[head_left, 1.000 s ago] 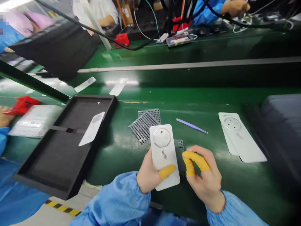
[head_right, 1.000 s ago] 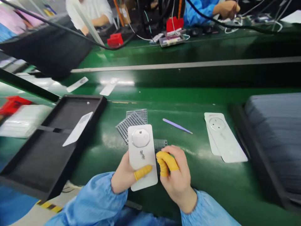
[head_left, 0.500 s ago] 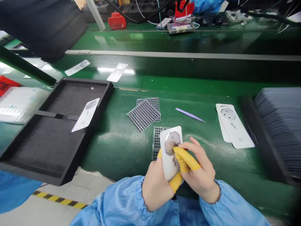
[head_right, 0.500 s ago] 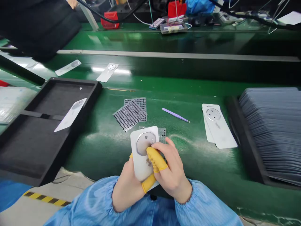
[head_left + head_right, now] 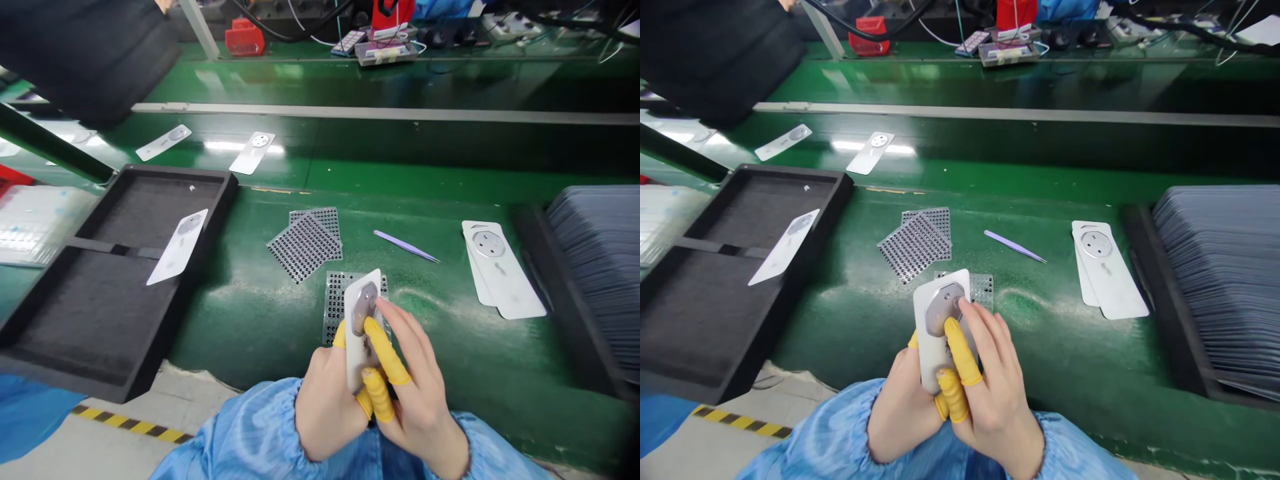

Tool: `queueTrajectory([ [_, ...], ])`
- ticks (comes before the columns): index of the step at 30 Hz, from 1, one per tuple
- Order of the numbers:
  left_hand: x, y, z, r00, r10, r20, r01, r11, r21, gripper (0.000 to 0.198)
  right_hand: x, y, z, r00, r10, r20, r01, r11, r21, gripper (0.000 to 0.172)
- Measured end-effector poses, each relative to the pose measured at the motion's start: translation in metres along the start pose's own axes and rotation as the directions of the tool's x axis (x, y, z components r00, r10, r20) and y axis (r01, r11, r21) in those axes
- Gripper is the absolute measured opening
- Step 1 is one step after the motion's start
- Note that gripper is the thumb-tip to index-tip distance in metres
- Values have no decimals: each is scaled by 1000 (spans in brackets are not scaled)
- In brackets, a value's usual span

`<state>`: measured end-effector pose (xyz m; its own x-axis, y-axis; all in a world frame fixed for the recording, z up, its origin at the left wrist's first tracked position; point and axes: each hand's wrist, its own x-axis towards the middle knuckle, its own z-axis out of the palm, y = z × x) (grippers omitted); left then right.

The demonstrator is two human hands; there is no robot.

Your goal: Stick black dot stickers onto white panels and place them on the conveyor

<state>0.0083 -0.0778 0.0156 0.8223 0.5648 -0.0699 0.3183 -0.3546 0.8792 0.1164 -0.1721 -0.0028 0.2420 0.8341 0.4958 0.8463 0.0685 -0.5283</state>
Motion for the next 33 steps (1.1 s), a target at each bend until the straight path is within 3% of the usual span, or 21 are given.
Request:
queueTrajectory([
  [3,4,-1,0,1000,8,-23,-7,999,35,19,0,-1,5,999,23,24,-25,997,73,65],
  [8,3,-4,1,997,-29,-66,30,999,15,26,-2,2,10,999,32,43,-37,991,131,61],
  [14,4,-2,-4,998,18,-65,-43,911,-410,38,4,8,0,998,47,-41,-36,971,236,52],
  [20,3,3,-3,998,-38,41,55,667,-743,58,10,9,-9,989,102,-111,-67,956,286,46],
  [22,1,1,-2,995,-50,89,102,563,-820,53,10,8,-11,966,208,-156,-152,939,309,47],
  [26,4,-2,-6,990,-33,138,137,468,-873,41,10,6,-11,837,528,-144,-397,766,505,43],
  [29,9,-1,-14,987,-125,105,152,474,-867,22,10,3,-9,806,585,-88,-430,681,592,28],
  [33,12,3,-19,958,-285,32,179,509,-842,11,4,0,-5,800,575,-171,-404,727,556,30],
])
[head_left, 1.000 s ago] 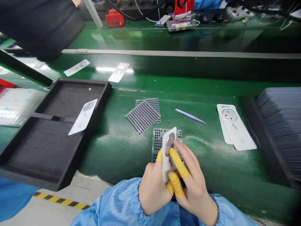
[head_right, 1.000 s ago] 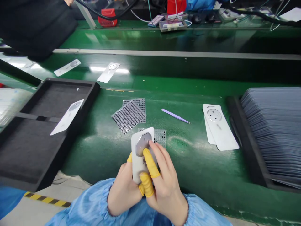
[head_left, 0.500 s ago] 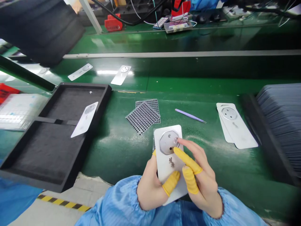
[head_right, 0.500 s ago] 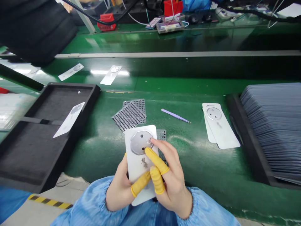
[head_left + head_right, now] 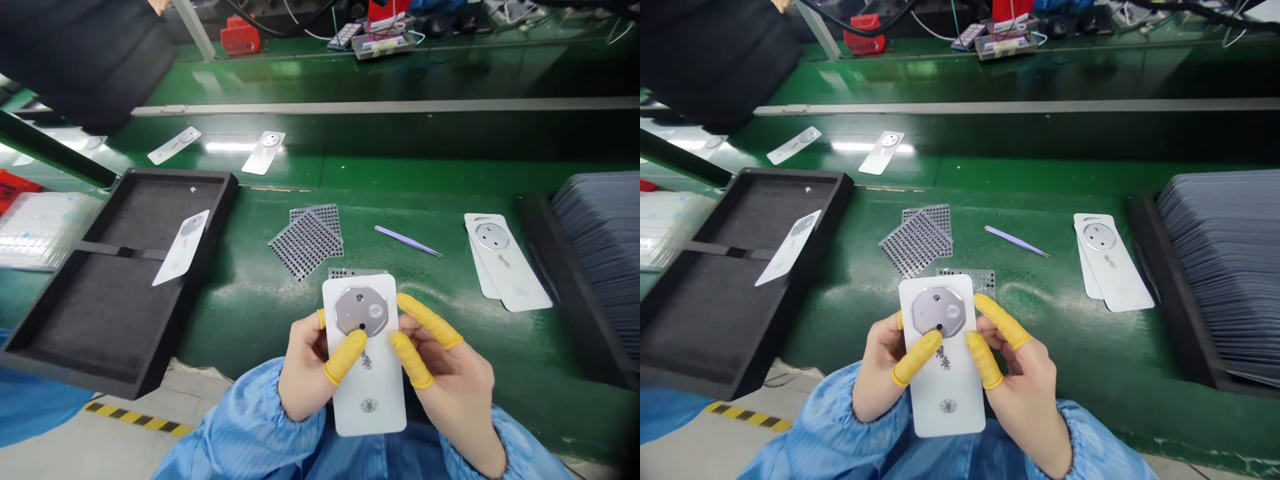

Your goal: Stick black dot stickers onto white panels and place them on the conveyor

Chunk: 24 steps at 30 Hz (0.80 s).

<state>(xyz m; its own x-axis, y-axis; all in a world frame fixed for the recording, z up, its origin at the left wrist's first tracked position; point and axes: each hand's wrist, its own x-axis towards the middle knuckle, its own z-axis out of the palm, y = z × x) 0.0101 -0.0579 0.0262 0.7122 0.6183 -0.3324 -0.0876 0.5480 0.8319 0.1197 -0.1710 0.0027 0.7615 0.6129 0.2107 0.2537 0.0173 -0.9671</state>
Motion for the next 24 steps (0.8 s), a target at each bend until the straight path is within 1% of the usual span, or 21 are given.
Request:
queueTrajectory([
  [2,0,0,1,1000,1,-28,0,1000,23,10,-4,1,-1,997,-77,-26,76,996,-54,34],
  [5,-1,-2,0,1000,21,-12,-21,999,33,9,-6,2,-2,984,-177,-16,174,977,-123,42],
  [9,0,-4,-2,999,35,4,-36,998,58,8,-7,3,-4,976,-218,25,219,963,-155,44],
  [11,1,-5,-3,997,75,-3,-75,994,83,8,-7,5,-4,973,-230,39,233,959,-160,45],
  [13,1,-5,-3,994,107,-3,-106,989,99,9,-9,8,-3,970,-239,40,242,955,-170,45],
  [15,1,-6,-2,993,116,1,-116,988,100,11,-10,9,-2,971,-237,35,240,954,-180,45],
  [18,1,-7,0,992,126,-21,-124,989,80,13,-11,9,1,975,-220,22,220,957,-188,44],
  [20,2,-7,1,993,116,-28,-114,991,68,13,-10,9,2,981,-194,5,191,962,-193,42],
  [24,5,-6,0,998,56,-31,-54,995,81,13,-9,9,5,989,-133,-57,121,977,-174,36],
])
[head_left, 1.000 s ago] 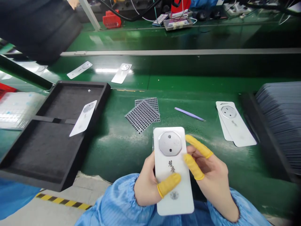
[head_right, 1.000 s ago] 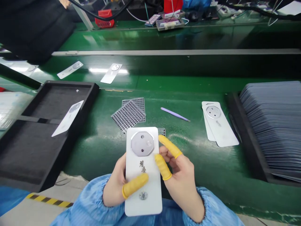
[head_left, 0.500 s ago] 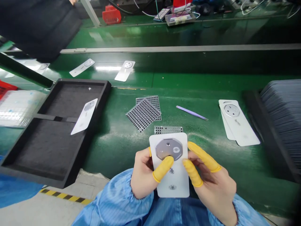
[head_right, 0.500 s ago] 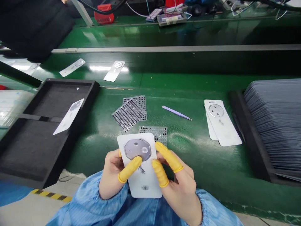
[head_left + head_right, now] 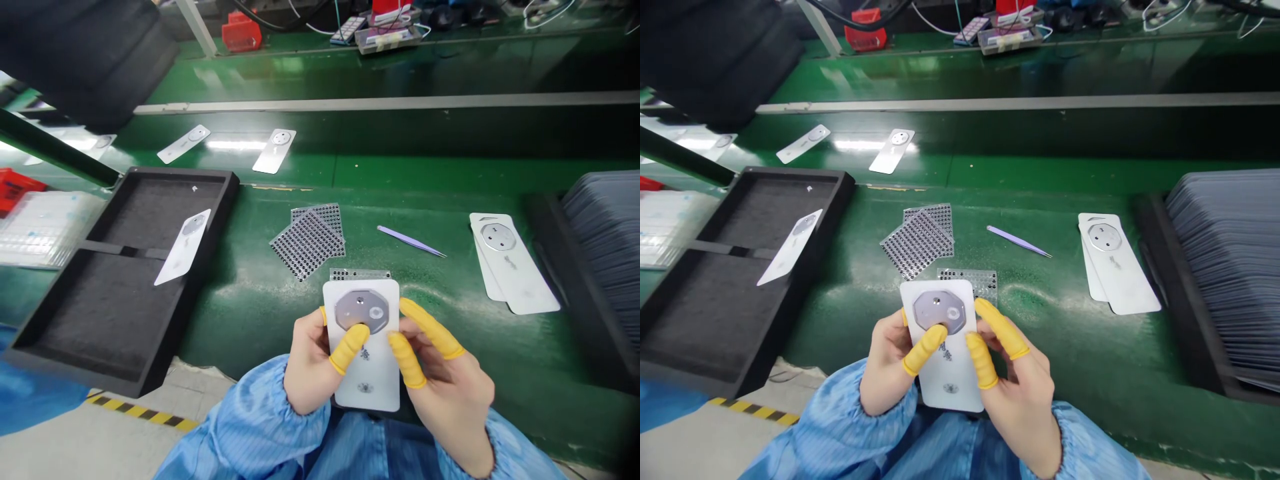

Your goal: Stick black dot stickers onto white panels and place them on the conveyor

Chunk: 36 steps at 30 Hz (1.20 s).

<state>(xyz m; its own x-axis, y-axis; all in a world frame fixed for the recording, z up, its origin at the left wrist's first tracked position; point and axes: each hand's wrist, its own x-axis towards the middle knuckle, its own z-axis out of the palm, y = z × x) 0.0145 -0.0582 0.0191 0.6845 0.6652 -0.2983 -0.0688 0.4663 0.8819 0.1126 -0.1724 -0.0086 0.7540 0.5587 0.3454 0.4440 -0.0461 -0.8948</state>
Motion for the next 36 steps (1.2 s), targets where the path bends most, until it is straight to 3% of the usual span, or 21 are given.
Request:
queueTrajectory([
  [6,0,2,0,999,30,-29,-30,1000,9,16,1,-2,4,998,62,32,-63,997,45,30],
  [18,4,11,-1,999,18,-35,-18,1000,21,16,-8,3,6,999,-45,20,46,998,-54,37],
  [25,7,8,-5,999,-37,8,37,999,-33,19,-2,-3,15,994,96,-61,-91,992,89,29],
  [36,13,11,-6,997,-23,-70,29,995,92,29,-7,1,22,999,11,-41,-11,1000,2,28],
])
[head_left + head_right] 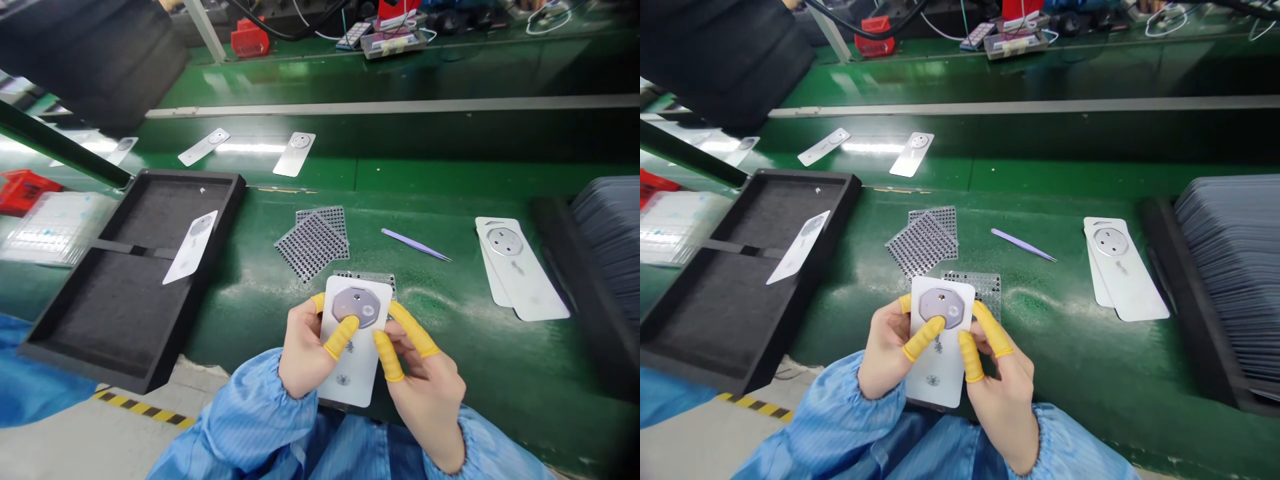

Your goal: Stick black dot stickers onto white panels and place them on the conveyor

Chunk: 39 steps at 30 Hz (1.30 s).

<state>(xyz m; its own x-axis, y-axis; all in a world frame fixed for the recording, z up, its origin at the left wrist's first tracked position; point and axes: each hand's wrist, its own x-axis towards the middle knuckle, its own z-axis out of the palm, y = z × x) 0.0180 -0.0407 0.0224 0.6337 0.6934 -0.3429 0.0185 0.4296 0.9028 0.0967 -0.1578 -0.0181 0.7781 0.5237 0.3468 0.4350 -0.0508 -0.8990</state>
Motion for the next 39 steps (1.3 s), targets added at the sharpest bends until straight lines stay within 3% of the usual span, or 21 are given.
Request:
queueTrajectory([
  [3,3,0,-4,1000,-12,3,12,999,38,31,-6,2,2,1000,0,2,0,1000,-20,28],
  [6,13,1,-18,996,-71,52,66,994,86,33,9,7,-5,982,-95,164,112,989,-96,31],
  [8,24,2,-34,985,-110,131,90,985,148,39,38,16,-12,930,-197,311,271,938,-216,34],
  [11,40,2,-60,969,-105,223,19,934,357,53,101,46,-21,878,-262,399,444,758,-478,31],
  [14,42,-2,-80,974,41,223,-175,761,625,51,154,85,-24,854,-175,489,477,636,-607,24],
  [17,29,-10,-92,915,313,255,-376,429,822,48,173,107,-22,843,-150,516,473,665,-579,24],
  [19,18,-18,-96,837,439,327,-457,231,859,40,166,103,-20,838,-158,521,473,687,-551,24],
  [21,9,-28,-98,784,472,402,-510,122,851,26,148,86,-16,810,-175,560,488,730,-478,27],
  [22,6,-34,-98,772,469,430,-527,93,845,19,136,74,-13,772,-190,606,506,760,-407,31],
  [23,4,-39,-99,763,465,449,-538,73,840,14,125,63,-9,706,-214,675,539,781,-316,37],
  [26,2,-51,-100,743,483,463,-551,49,833,7,96,37,8,440,-273,855,633,770,-79,47],
  [28,4,-55,-100,737,495,461,-555,53,830,7,86,30,18,339,-265,903,656,754,-25,49],
  [31,4,-56,-99,748,485,452,-547,65,835,12,83,30,26,282,-228,932,663,748,-17,52],
  [36,3,-55,-98,753,482,448,-542,69,837,15,83,33,26,254,-160,954,671,739,-55,51],
  [39,3,-56,-98,767,455,452,-533,61,844,13,81,33,25,221,-158,962,723,689,-53,47],
])
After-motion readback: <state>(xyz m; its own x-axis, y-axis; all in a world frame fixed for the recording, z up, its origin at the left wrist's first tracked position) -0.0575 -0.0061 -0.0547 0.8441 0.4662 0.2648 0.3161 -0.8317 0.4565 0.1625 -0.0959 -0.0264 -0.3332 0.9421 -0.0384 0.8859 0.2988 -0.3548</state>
